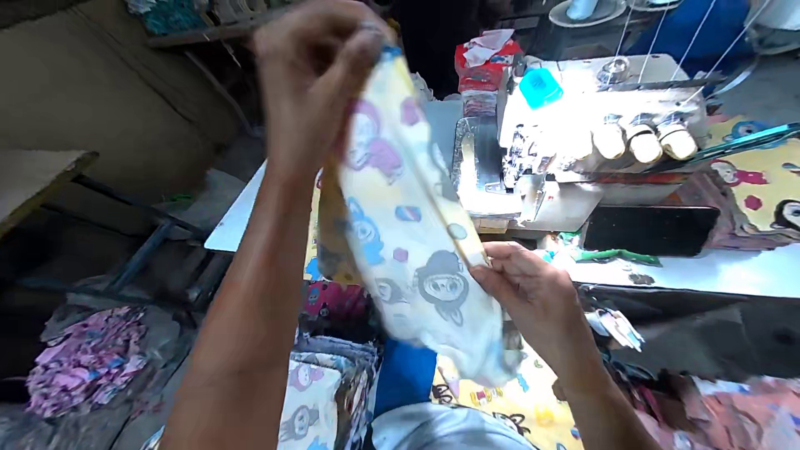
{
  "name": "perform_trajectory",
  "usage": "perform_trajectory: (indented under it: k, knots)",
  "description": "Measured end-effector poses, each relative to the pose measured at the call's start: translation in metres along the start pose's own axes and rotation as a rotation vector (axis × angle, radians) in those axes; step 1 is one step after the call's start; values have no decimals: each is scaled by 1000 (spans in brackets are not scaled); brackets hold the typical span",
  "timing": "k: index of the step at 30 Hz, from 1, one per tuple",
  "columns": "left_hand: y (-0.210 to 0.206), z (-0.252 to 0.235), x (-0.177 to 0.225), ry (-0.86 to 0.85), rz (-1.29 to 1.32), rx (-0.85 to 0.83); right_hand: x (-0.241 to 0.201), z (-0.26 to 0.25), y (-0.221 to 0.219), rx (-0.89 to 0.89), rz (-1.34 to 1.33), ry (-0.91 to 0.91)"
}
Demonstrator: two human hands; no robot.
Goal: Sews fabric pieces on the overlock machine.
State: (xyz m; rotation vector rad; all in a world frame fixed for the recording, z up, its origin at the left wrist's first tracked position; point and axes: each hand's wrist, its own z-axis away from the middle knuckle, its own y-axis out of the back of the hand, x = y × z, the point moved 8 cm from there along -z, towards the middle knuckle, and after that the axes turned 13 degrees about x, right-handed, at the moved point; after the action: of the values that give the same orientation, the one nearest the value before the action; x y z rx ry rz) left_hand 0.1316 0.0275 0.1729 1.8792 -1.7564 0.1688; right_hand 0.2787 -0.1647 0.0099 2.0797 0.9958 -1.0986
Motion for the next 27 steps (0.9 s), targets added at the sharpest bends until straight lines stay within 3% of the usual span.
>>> perform_trajectory:
  k: [4,8,15,21,27]
  knots:
    - [-107,-2,-50,146,-12,-433,58,7,9,108,-94,-192]
    - [-160,49,-71,197,65,-531,111,36,24,114,62,-346]
    - [-153,56,-58,192,159,-446,101,45,35,128,-38,-250]
    - [-166,74,-70,208,31,-513,115,57,30,138,-106,-350]
    - [-164,80,-53,92,-239,-414,108,63,26,138,-137,-427]
